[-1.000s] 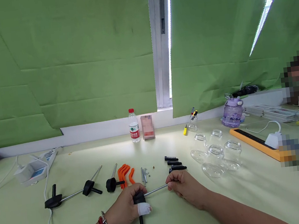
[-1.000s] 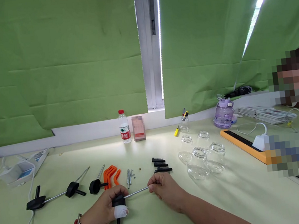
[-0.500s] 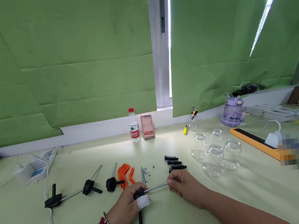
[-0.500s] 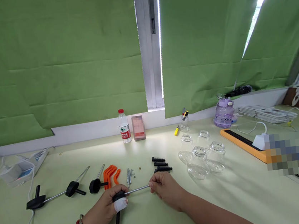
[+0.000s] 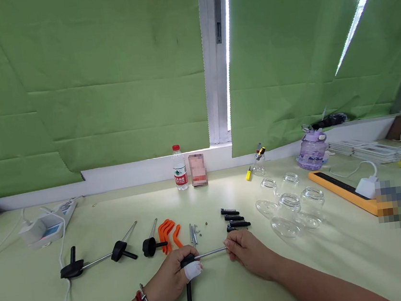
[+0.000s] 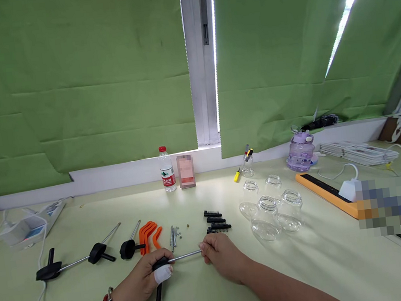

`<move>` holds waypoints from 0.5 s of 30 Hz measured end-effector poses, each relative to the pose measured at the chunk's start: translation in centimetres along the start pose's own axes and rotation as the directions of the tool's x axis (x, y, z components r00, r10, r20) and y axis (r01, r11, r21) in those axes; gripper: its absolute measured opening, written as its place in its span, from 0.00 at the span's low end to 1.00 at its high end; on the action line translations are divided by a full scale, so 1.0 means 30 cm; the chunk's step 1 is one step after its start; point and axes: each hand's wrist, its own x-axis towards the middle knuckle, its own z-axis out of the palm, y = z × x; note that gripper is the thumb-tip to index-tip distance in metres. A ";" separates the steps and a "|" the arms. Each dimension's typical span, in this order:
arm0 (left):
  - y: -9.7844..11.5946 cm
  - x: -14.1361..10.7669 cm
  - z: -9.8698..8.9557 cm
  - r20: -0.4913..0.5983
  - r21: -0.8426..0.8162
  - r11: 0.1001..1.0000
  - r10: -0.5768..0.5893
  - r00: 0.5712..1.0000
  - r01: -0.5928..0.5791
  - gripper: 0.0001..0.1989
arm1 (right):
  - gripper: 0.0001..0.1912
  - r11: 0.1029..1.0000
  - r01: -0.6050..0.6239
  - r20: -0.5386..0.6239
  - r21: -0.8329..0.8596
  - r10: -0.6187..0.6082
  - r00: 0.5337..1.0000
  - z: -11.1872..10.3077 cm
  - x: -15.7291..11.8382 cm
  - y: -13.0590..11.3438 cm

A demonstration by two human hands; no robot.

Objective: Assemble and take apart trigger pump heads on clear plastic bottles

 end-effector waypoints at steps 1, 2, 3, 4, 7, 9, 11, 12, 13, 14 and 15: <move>-0.001 0.001 0.000 -0.001 0.009 1.000 -0.001 1.000 0.001 0.16 | 0.19 1.000 0.008 -0.004 -0.017 -0.008 1.000 0.000 0.000 -0.002; -0.002 0.002 -0.001 -0.001 0.017 1.000 0.000 1.000 0.000 0.16 | 0.20 0.999 0.015 -0.006 -0.035 -0.015 1.000 0.001 0.000 -0.003; -0.003 0.003 -0.001 -0.001 0.020 1.000 0.001 1.000 -0.001 0.16 | 0.20 0.998 0.023 -0.007 -0.053 -0.023 1.000 0.000 0.000 -0.004; -0.004 0.003 -0.001 -0.001 0.019 1.000 0.004 1.000 -0.004 0.16 | 0.21 0.997 0.033 -0.006 -0.076 -0.033 0.999 0.000 0.000 -0.005; -0.005 0.002 -0.002 0.001 0.011 1.000 0.013 1.000 -0.013 0.17 | 0.23 0.988 0.064 0.009 -0.142 -0.064 0.998 -0.004 -0.003 -0.008; -0.005 0.002 -0.002 0.005 0.010 1.000 0.013 1.000 -0.013 0.17 | 0.24 0.984 0.078 0.016 -0.159 -0.076 0.997 -0.008 -0.005 -0.010; -0.003 0.002 -0.004 0.013 0.011 1.000 0.008 1.000 -0.008 0.17 | 0.24 0.989 0.069 0.021 -0.134 -0.067 0.998 -0.010 -0.006 -0.013; -0.002 0.002 -0.005 0.013 0.014 1.000 0.004 1.000 -0.005 0.17 | 0.24 0.993 0.052 0.024 -0.104 -0.050 0.998 -0.010 -0.006 -0.014; -0.001 0.002 -0.006 0.012 0.019 1.000 0.001 1.000 -0.001 0.17 | 0.24 0.998 0.030 0.030 -0.063 -0.028 0.999 -0.009 -0.004 -0.014; 0.000 0.002 -0.007 0.010 0.025 1.000 -0.002 1.000 0.002 0.17 | 0.23 1.000 0.007 0.037 -0.013 -0.007 0.999 -0.008 -0.002 -0.013; 0.001 0.002 -0.008 0.007 0.027 1.000 -0.004 1.000 0.004 0.16 | 0.22 0.999 -0.011 0.045 0.041 0.009 0.999 -0.006 0.001 -0.012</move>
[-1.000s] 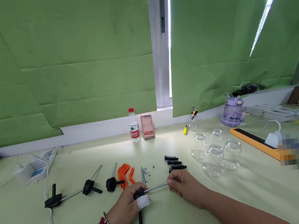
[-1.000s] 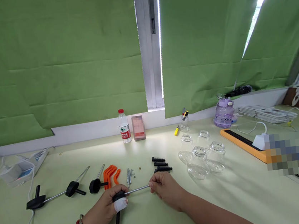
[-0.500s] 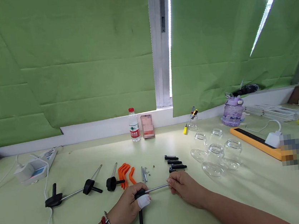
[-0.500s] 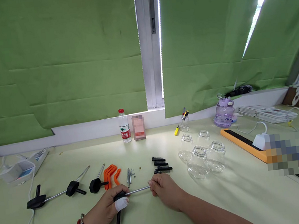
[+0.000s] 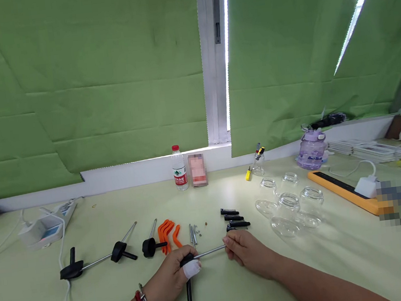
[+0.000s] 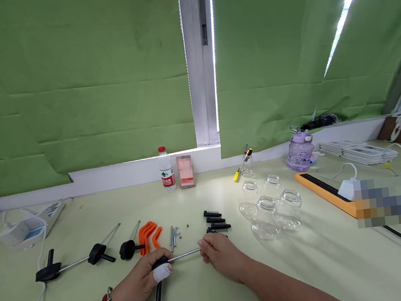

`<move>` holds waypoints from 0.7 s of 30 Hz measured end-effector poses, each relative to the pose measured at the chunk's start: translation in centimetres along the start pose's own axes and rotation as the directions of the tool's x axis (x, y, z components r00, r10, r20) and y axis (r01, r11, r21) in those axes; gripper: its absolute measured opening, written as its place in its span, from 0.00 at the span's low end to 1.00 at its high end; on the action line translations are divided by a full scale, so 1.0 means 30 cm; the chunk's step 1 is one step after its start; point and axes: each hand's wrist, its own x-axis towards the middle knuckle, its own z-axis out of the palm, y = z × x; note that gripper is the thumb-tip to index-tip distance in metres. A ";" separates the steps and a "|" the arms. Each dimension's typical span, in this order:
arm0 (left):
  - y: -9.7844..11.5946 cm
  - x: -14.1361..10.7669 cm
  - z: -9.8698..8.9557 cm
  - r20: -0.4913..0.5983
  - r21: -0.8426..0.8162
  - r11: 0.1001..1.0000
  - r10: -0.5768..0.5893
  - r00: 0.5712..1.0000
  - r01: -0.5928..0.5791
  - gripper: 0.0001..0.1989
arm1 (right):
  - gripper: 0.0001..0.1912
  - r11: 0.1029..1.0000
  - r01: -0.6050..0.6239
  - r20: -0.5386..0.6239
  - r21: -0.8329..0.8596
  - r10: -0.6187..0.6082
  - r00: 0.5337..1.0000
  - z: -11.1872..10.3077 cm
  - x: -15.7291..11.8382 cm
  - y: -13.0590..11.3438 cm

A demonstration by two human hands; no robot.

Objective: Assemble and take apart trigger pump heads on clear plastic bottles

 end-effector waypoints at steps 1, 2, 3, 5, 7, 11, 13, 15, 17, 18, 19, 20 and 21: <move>0.000 0.000 0.000 -0.002 -0.001 1.000 0.000 1.000 0.000 0.16 | 0.21 0.999 -0.007 0.001 0.051 0.007 1.000 0.002 0.003 0.002; 0.000 0.000 -0.001 -0.004 -0.007 1.000 0.000 1.000 -0.001 0.16 | 0.19 0.996 -0.006 -0.002 0.091 0.006 1.000 0.004 0.005 0.005; 0.000 0.001 0.000 -0.003 -0.015 1.000 0.001 1.000 -0.001 0.16 | 0.18 0.993 0.001 -0.006 0.117 -0.001 1.000 0.006 0.007 0.008; -0.002 0.002 0.001 0.002 -0.028 1.000 0.000 1.000 0.000 0.16 | 0.16 0.992 0.012 -0.018 0.127 -0.010 1.000 0.009 0.009 0.013; -0.003 0.003 0.002 0.002 -0.026 1.000 -0.001 1.000 0.001 0.16 | 0.17 0.996 0.010 -0.029 0.085 -0.007 1.000 0.011 0.007 0.014; -0.004 0.005 0.005 -0.006 0.002 1.000 0.006 1.000 -0.006 0.16 | 0.20 0.995 0.023 -0.081 -0.100 -0.031 0.996 0.011 0.000 0.005; -0.003 0.003 0.007 -0.002 0.010 1.000 0.011 1.000 -0.011 0.16 | 0.21 0.984 0.045 -0.106 -0.173 -0.064 0.992 0.013 0.000 0.000; 0.000 -0.001 0.011 0.002 0.015 1.000 0.013 1.000 -0.013 0.16 | 0.23 0.977 0.052 -0.119 -0.209 -0.078 0.990 0.016 0.001 0.000; 0.002 -0.004 0.014 0.001 0.020 1.000 0.013 1.000 -0.013 0.17 | 0.24 0.975 0.042 -0.120 -0.218 -0.070 0.990 0.018 0.003 0.003; 0.003 -0.005 0.015 0.001 0.021 1.000 0.013 1.000 -0.013 0.16 | 0.25 0.976 0.038 -0.117 -0.216 -0.064 0.991 0.018 0.005 0.005; 0.003 -0.006 0.015 0.004 0.021 1.000 0.012 1.000 -0.012 0.16 | 0.25 0.978 0.034 -0.112 -0.208 -0.058 0.992 0.018 0.005 0.006; 0.004 -0.006 0.015 0.006 0.021 1.000 0.012 1.000 -0.012 0.16 | 0.26 0.980 0.028 -0.106 -0.197 -0.049 0.993 0.018 0.006 0.007; 0.004 -0.004 0.014 0.009 0.020 1.000 0.011 1.000 -0.011 0.16 | 0.26 0.983 0.017 -0.099 -0.181 -0.036 0.994 0.018 0.006 0.006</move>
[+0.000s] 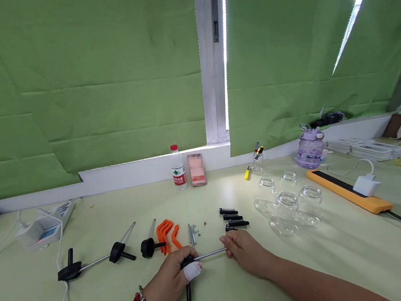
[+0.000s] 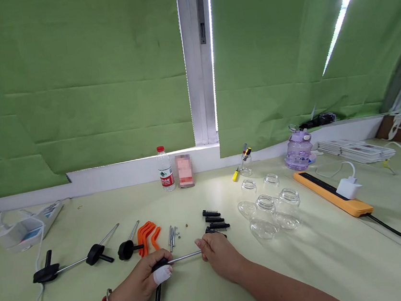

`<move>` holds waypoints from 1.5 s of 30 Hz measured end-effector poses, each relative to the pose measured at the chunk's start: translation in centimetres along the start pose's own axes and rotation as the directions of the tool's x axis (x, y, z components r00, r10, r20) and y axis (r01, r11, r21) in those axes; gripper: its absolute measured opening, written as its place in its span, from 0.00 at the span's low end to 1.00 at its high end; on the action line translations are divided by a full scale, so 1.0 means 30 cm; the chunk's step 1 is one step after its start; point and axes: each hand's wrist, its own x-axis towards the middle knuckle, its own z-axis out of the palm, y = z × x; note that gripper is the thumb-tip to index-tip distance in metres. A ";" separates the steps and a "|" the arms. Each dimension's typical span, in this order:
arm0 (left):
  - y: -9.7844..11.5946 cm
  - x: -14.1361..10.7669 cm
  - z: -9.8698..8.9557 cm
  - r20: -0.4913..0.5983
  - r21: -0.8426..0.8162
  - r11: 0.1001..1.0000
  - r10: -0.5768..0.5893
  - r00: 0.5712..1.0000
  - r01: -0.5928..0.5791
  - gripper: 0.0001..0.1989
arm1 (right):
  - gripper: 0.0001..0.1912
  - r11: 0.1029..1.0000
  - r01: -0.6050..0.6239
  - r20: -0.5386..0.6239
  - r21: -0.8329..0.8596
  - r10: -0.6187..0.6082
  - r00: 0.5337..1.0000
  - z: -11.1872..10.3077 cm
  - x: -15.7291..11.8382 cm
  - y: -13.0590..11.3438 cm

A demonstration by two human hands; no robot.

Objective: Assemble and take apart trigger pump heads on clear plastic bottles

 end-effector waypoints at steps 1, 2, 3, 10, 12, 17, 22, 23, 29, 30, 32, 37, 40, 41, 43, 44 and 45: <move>0.000 0.002 -0.002 0.003 -0.002 1.000 -0.002 1.000 0.002 0.16 | 0.27 1.000 -0.015 0.010 0.020 0.015 1.000 -0.001 0.000 -0.001; 0.000 0.004 -0.003 0.005 -0.004 1.000 -0.003 1.000 0.003 0.16 | 0.27 0.998 -0.032 0.024 0.045 0.031 0.999 -0.002 0.000 -0.004; 0.001 0.006 -0.006 0.003 -0.005 1.000 -0.001 1.000 0.001 0.16 | 0.27 0.996 -0.048 0.041 0.080 0.045 0.998 -0.004 0.000 -0.006; 0.010 0.007 -0.012 -0.031 -0.016 1.000 -0.010 0.999 0.010 0.14 | 0.18 0.904 -0.120 0.147 0.411 0.064 0.987 -0.023 0.008 0.004; 0.011 0.004 -0.012 -0.031 -0.017 1.000 -0.016 0.999 0.015 0.14 | 0.14 0.885 -0.131 0.168 0.446 0.061 0.984 -0.025 0.010 0.012; 0.009 0.005 -0.013 -0.027 -0.020 0.999 -0.033 0.999 0.032 0.15 | 0.11 0.900 -0.120 0.157 0.420 0.058 0.986 -0.021 0.012 0.023; 0.009 0.009 -0.013 -0.017 -0.018 0.999 -0.031 0.999 0.031 0.14 | 0.13 0.941 -0.125 0.137 0.314 0.086 0.987 -0.018 0.014 0.031; 0.009 0.009 -0.013 -0.017 -0.016 0.999 -0.032 0.999 0.032 0.14 | 0.13 0.947 -0.125 0.135 0.295 0.088 0.987 -0.018 0.013 0.030; 0.002 0.005 -0.009 -0.016 -0.011 1.000 -0.024 1.000 0.024 0.14 | 0.19 0.967 -0.105 0.130 0.234 0.076 0.989 -0.017 0.008 0.019; 0.002 0.005 -0.009 -0.015 -0.011 1.000 -0.025 1.000 0.025 0.15 | 0.20 0.970 -0.097 0.127 0.225 0.070 0.989 -0.017 0.008 0.018; 0.005 0.006 -0.010 -0.013 -0.008 1.000 -0.024 1.000 0.024 0.15 | 0.21 0.975 -0.084 0.124 0.208 0.059 0.991 -0.017 0.008 0.016; 0.013 0.011 -0.013 -0.006 -0.006 1.000 -0.019 1.000 0.019 0.16 | 0.22 0.977 -0.088 0.126 0.197 0.064 0.990 -0.018 0.009 0.017; 0.011 0.010 -0.012 -0.002 -0.021 1.000 -0.021 1.000 0.021 0.16 | 0.23 0.969 -0.113 0.131 0.218 0.086 0.988 -0.019 0.009 0.021; 0.010 0.009 -0.012 -0.003 -0.027 0.999 -0.021 1.000 0.021 0.16 | 0.22 0.965 -0.122 0.138 0.232 0.092 0.986 -0.020 0.009 0.022; 0.009 0.007 -0.011 -0.011 -0.033 0.999 -0.023 1.000 0.022 0.15 | 0.19 0.950 -0.130 0.156 0.283 0.088 0.984 -0.023 0.008 0.021; 0.008 0.008 -0.011 -0.014 -0.036 0.999 -0.023 1.000 0.022 0.15 | 0.17 0.940 -0.128 0.165 0.317 0.078 0.983 -0.025 0.007 0.019; 0.009 0.008 -0.012 -0.016 -0.037 0.999 -0.023 1.000 0.023 0.15 | 0.15 0.928 -0.125 0.174 0.350 0.066 0.983 -0.027 0.007 0.016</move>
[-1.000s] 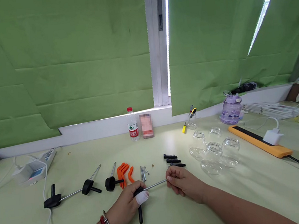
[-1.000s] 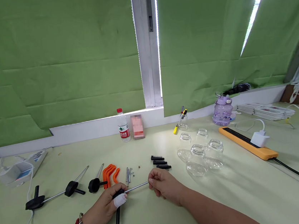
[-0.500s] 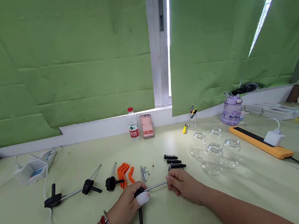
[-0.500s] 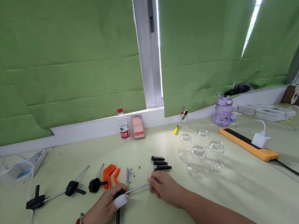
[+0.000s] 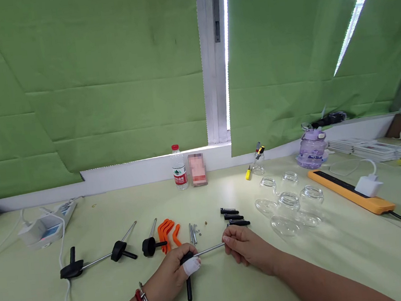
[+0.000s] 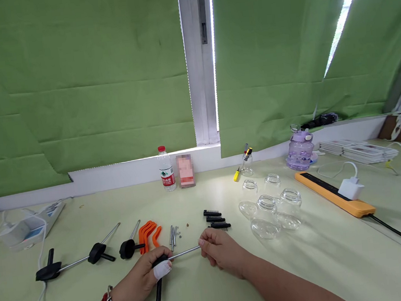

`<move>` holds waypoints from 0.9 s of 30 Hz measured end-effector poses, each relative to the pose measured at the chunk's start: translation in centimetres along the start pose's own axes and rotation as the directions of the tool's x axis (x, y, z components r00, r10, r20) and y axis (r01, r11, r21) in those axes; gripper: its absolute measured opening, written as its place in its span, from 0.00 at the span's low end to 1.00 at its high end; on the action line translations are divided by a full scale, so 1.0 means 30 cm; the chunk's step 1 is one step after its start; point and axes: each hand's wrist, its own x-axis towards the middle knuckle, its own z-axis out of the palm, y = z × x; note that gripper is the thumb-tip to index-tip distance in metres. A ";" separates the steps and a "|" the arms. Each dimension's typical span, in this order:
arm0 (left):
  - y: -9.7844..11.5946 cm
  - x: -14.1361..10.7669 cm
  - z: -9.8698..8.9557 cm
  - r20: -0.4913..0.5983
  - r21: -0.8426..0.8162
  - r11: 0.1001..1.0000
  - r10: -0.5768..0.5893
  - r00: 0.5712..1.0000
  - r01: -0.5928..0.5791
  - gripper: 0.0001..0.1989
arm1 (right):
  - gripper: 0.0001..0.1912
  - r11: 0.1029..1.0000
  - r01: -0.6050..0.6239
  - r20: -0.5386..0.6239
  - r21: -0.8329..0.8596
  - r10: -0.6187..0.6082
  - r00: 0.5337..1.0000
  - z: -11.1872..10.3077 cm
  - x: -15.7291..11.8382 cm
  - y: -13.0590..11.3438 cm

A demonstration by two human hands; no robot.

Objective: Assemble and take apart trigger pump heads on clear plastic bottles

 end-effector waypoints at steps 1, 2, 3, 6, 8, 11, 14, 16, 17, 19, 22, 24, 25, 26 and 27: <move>0.000 0.001 0.000 0.000 -0.002 1.000 -0.002 1.000 0.002 0.15 | 0.12 1.000 0.008 0.010 0.026 -0.008 1.000 -0.001 -0.001 -0.003; 0.000 0.002 0.000 0.002 -0.002 1.000 -0.004 1.000 0.004 0.15 | 0.11 0.999 0.014 0.019 0.043 -0.015 1.000 -0.001 -0.002 -0.006; 0.000 0.002 0.000 0.003 -0.002 1.000 -0.004 1.000 0.004 0.16 | 0.10 0.999 0.020 0.025 0.049 -0.021 0.999 -0.001 -0.003 -0.009; -0.002 0.003 0.000 0.003 0.004 1.000 0.000 1.000 0.000 0.16 | 0.10 0.999 0.032 0.028 0.034 -0.033 0.999 -0.001 -0.004 -0.011; -0.002 0.001 0.001 0.004 0.006 1.000 -0.004 1.000 0.004 0.16 | 0.11 1.000 0.027 0.019 0.009 -0.027 0.999 0.000 -0.003 -0.009; 0.000 0.000 0.001 0.004 0.009 1.000 -0.013 1.000 0.013 0.17 | 0.13 0.999 0.009 0.013 -0.043 -0.008 1.000 0.000 -0.002 -0.002; 0.000 0.001 0.001 0.005 0.015 1.000 0.001 1.000 -0.001 0.17 | 0.15 0.997 -0.002 0.015 -0.071 0.003 1.000 -0.002 -0.001 0.005; -0.002 0.002 0.000 0.008 0.016 1.000 0.014 1.000 -0.014 0.17 | 0.16 0.996 -0.007 0.010 -0.086 0.008 1.000 -0.004 0.001 0.010; -0.002 0.003 0.000 0.009 0.016 1.000 0.018 1.000 -0.018 0.17 | 0.16 0.995 -0.008 0.009 -0.096 0.009 1.000 -0.005 0.001 0.012; -0.003 0.004 0.000 0.012 0.011 1.000 0.019 1.000 -0.019 0.17 | 0.17 0.994 -0.013 0.004 -0.113 0.013 1.000 -0.005 0.003 0.016; -0.003 0.005 0.000 0.019 0.003 1.000 0.008 1.000 -0.008 0.17 | 0.19 0.991 -0.011 -0.005 -0.131 0.010 1.000 -0.003 0.003 0.016; -0.001 0.005 0.000 0.020 0.004 1.000 0.004 1.000 -0.005 0.17 | 0.20 0.990 -0.012 -0.013 -0.137 0.010 1.000 -0.001 0.002 0.014; 0.000 0.005 -0.001 0.018 0.007 1.000 0.005 1.000 -0.005 0.17 | 0.21 0.990 -0.013 -0.014 -0.139 0.012 1.000 0.000 0.002 0.012; 0.002 0.005 -0.001 0.016 0.010 1.000 0.007 1.000 -0.007 0.16 | 0.21 0.990 -0.017 -0.017 -0.138 0.014 1.000 0.000 0.001 0.010; 0.003 0.004 -0.001 0.014 0.012 1.000 0.008 1.000 -0.008 0.16 | 0.22 0.990 -0.020 -0.021 -0.137 0.017 1.000 0.001 0.000 0.008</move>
